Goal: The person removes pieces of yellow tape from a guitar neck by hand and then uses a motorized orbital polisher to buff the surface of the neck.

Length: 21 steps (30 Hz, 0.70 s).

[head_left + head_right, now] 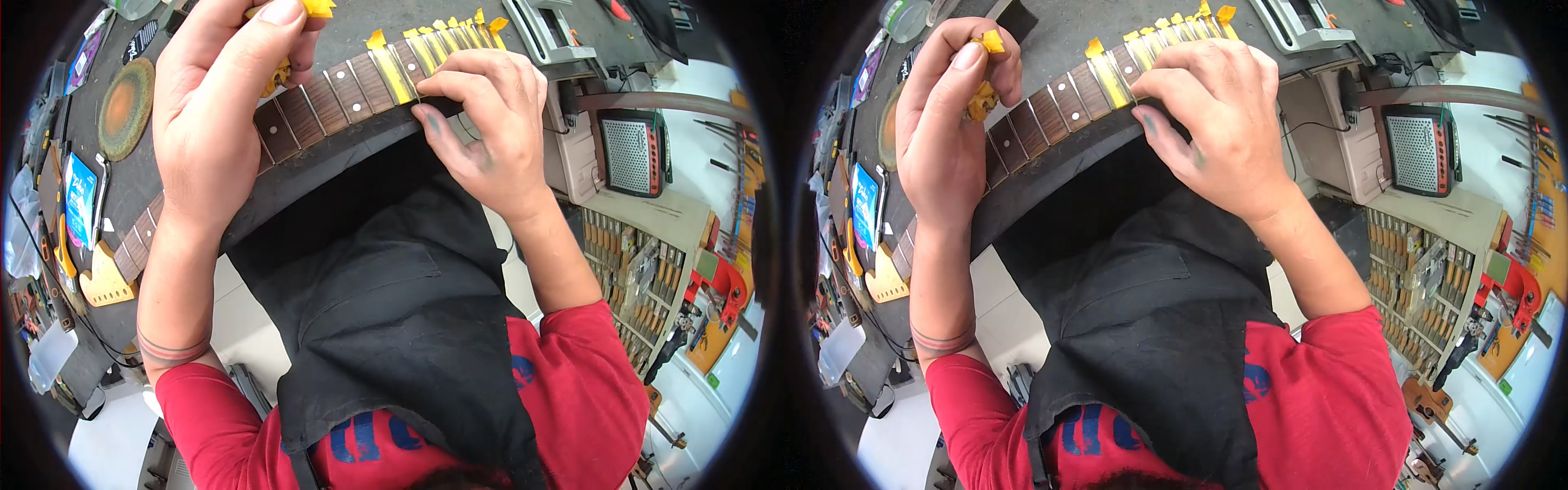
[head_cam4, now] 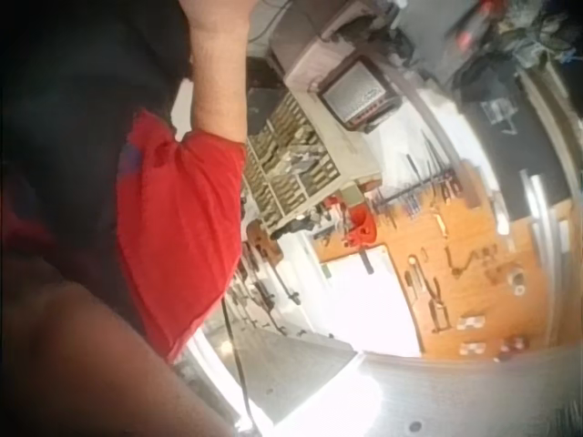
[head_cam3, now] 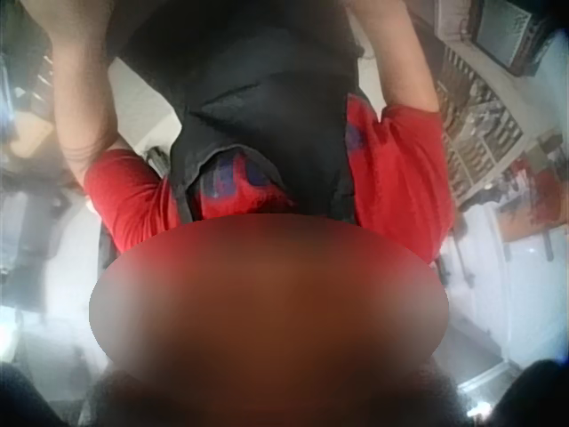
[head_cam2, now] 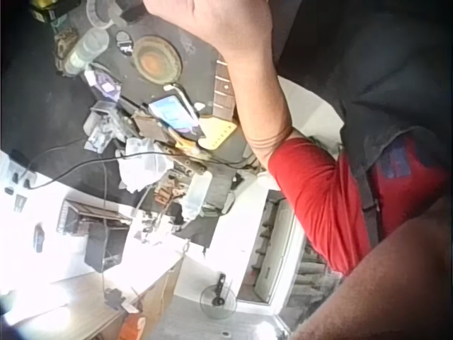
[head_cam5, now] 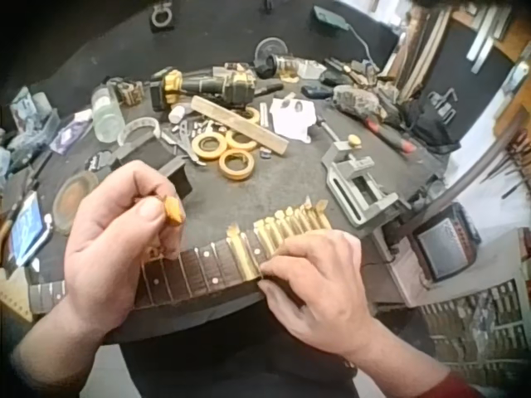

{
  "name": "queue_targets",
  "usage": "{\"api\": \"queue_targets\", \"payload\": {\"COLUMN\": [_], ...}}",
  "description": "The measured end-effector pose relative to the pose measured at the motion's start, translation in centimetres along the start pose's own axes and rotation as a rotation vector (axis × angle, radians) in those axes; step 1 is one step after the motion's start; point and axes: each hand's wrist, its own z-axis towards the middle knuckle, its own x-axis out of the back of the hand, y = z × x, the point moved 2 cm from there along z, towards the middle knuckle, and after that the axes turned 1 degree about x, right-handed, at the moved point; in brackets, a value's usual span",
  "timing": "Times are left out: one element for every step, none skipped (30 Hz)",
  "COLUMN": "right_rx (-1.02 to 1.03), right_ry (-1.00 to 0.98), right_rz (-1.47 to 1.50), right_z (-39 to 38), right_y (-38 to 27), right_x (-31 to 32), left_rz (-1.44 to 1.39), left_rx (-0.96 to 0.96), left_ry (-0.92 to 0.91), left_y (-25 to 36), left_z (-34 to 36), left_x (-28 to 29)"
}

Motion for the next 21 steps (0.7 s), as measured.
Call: {"api": "queue_targets", "payload": {"right_rx": [-0.001, 0.032, 0.068, 0.070, 0.103, 0.136, 0.137, 0.149, 0.160, 0.160, 0.157, 0.156, 0.149, 0.148, 0.133, 0.117, 0.090, 0.091, 0.053, 0.014, 0.014], "right_ry": [-0.003, 0.010, 0.025, 0.023, 0.037, 0.051, 0.048, 0.023, -0.001, -0.004, -0.031, -0.057, -0.072, -0.073, -0.096, -0.118, -0.142, -0.142, -0.144, -0.145, -0.146], "right_rz": [0.001, -0.008, -0.014, -0.010, -0.017, -0.024, -0.020, -0.012, -0.003, -0.002, 0.013, 0.027, 0.044, 0.045, 0.061, 0.078, 0.093, 0.092, 0.132, 0.173, 0.171], "right_z": [0.1, 0.2, 0.4, 0.5, 0.6, 0.7, 0.8, 1.0, 1.2, 1.4, 1.7, 2.0, 2.3, 2.5, 2.9, 3.3, 4.0, 4.1, 4.3, 4.4, 4.5], "right_y": [0.1, 0.2, 0.2, 0.3, 0.4, 0.6, 0.7, 0.8, 0.9, 1.0, 1.2, 1.3, 1.3, 1.2, 1.2, 1.1, 0.4, 0.5, 0.7, 0.9, 1.2], "right_x": [-0.1, -0.1, -0.2, -0.2, -0.2, -0.1, 0.0, 0.1, 0.3, 0.5, 0.7, 0.8, 1.0, 1.1, 1.1, 1.2, 1.2, 1.2, 1.0, 0.9, 0.6], "left_rz": [-0.001, -0.003, 0.006, 0.015, 0.016, 0.005, -0.005, -0.004, -0.031, -0.047, -0.062, -0.042, -0.032, -0.023, -0.032, -0.036, -0.040, -0.054, -0.062, -0.068, -0.073], "left_rx": [0.015, 0.018, 0.015, 0.012, 0.014, 0.023, 0.031, 0.034, 0.043, 0.048, 0.053, 0.110, 0.139, 0.169, 0.139, 0.125, 0.110, 0.063, 0.038, 0.014, 0.026], "left_ry": [0.004, 0.005, 0.005, 0.004, 0.007, 0.016, 0.024, 0.028, 0.092, 0.125, 0.157, 0.195, 0.214, 0.232, 0.212, 0.203, 0.195, 0.174, 0.165, 0.155, 0.171], "left_y": [-0.1, -0.2, -0.3, -0.4, -0.3, -0.2, -0.1, 0.1, 0.6, 1.0, 1.4, 1.7, 1.7, 1.7, 1.6, 1.4, 1.2, 0.9, 1.0, 1.0, 1.2], "left_z": [0.0, 0.0, 0.0, -0.1, -0.1, -0.1, 0.0, 0.1, 0.1, 0.1, 0.1, 0.2, 0.2, 0.1, 0.1, 0.0, 0.0, 0.1, 0.1, 0.2, 0.2], "left_x": [0.0, 0.0, 0.1, 0.1, 0.1, 0.0, -0.2, -0.8, -1.7, -2.2, -2.8, -3.0, -3.0, -3.0, -2.8, -2.6, -2.4, -2.2, -2.2, -2.2, -2.3]}}
